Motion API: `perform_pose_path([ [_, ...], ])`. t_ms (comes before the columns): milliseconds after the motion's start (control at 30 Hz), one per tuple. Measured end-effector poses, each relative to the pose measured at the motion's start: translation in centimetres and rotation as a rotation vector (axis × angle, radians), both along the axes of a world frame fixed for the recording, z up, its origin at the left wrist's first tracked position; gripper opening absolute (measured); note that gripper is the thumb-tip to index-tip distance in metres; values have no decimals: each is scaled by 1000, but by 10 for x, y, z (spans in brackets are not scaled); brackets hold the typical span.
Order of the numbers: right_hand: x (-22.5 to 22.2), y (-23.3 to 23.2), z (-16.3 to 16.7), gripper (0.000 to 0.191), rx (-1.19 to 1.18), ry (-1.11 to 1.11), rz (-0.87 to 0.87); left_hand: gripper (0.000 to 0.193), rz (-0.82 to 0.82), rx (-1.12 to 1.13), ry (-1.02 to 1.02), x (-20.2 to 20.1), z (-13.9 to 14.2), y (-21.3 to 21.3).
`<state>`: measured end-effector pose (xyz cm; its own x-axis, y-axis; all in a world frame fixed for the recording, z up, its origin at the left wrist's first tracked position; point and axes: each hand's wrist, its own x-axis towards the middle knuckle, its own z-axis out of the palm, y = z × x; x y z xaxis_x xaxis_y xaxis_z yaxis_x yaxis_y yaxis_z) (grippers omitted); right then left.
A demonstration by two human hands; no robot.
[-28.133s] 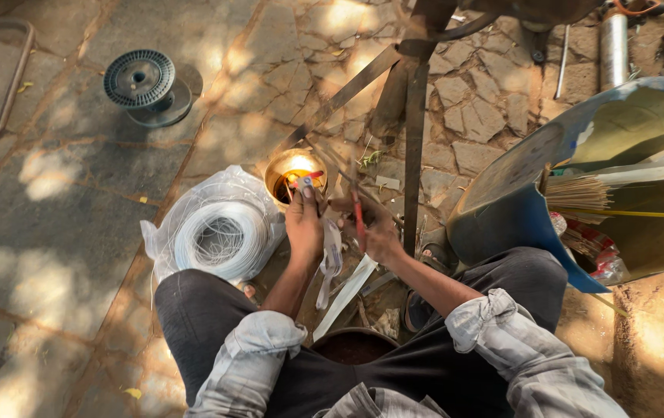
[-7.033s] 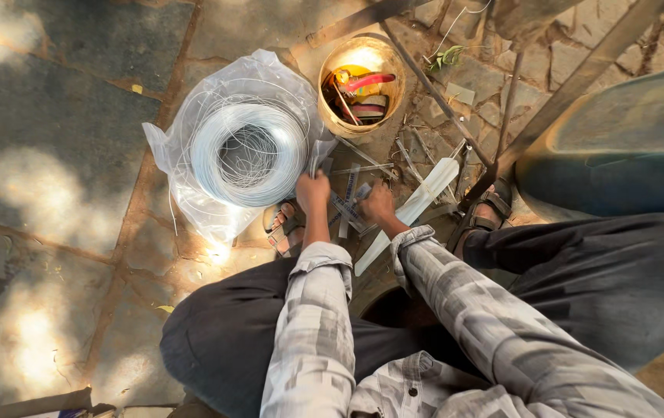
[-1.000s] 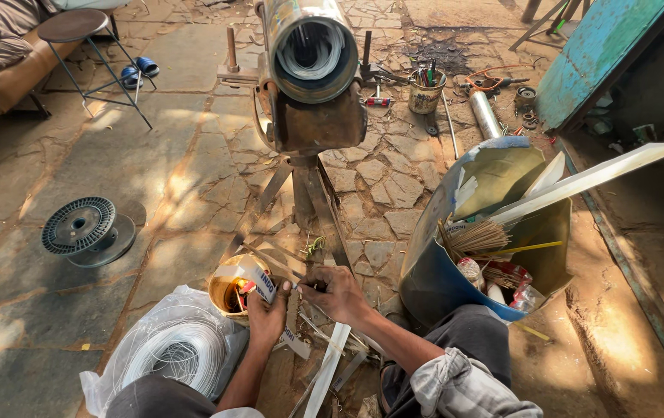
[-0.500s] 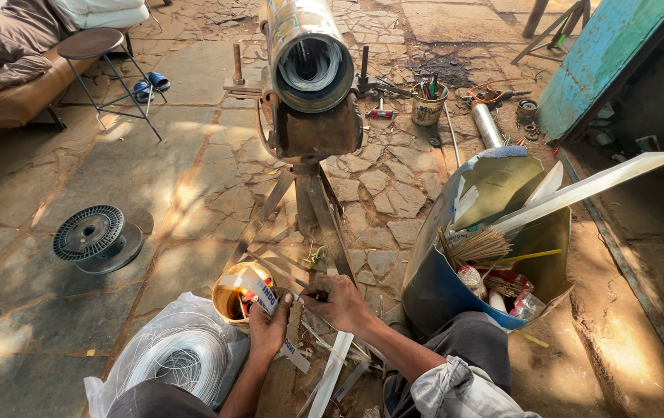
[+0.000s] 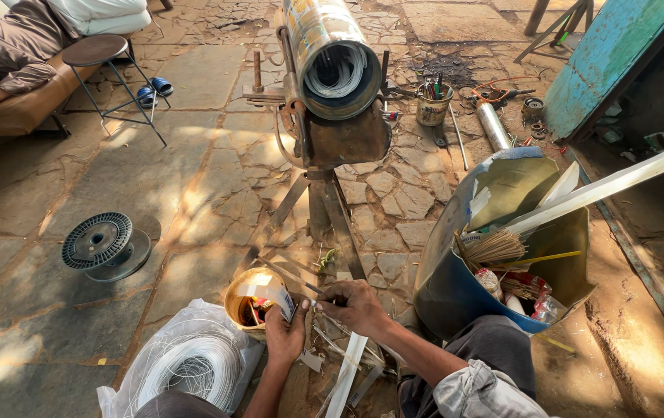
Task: The person sits on the ground and cuts a white printed ribbon into short lengths using red-handled scissors. They then feed the cut ribbon pieces into a large metal drum machine mounted on a stand, winding the ribbon inside the drum while holding the roll of ribbon nearby.
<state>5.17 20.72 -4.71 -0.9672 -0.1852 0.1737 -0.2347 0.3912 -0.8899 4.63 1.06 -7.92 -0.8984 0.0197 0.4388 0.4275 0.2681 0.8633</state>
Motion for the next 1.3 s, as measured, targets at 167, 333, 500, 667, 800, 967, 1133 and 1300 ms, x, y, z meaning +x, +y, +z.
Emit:
perform_pose_path([
  [167, 7, -11, 24, 11, 147, 59, -69, 25, 280, 100, -276, -16, -1, -33],
  [333, 10, -22, 141, 4, 50, 714, -301, 20, 208, 428, -228, -27, 4, -78],
  [500, -38, -24, 292, 8, 378, 870, -601, 20, 181, 460, -251, -20, 4, -104],
  [667, -84, -55, 336, 10, 712, 947, -697, 26, 228, 505, -311, -18, 12, -119],
  [800, -105, -69, 327, 15, 814, 851, -731, 19, 200, 662, -410, -17, 21, -129],
  [967, -135, -66, 317, 22, 948, 802, -794, 26, 178, 611, -365, -19, 23, -137],
  [1133, -160, -58, 309, 25, 967, 784, -857, 23, 193, 647, -446, -21, 24, -139],
  [1300, -174, -53, 306, 14, 905, 621, -897, 22, 246, 593, -425, -23, 28, -135],
])
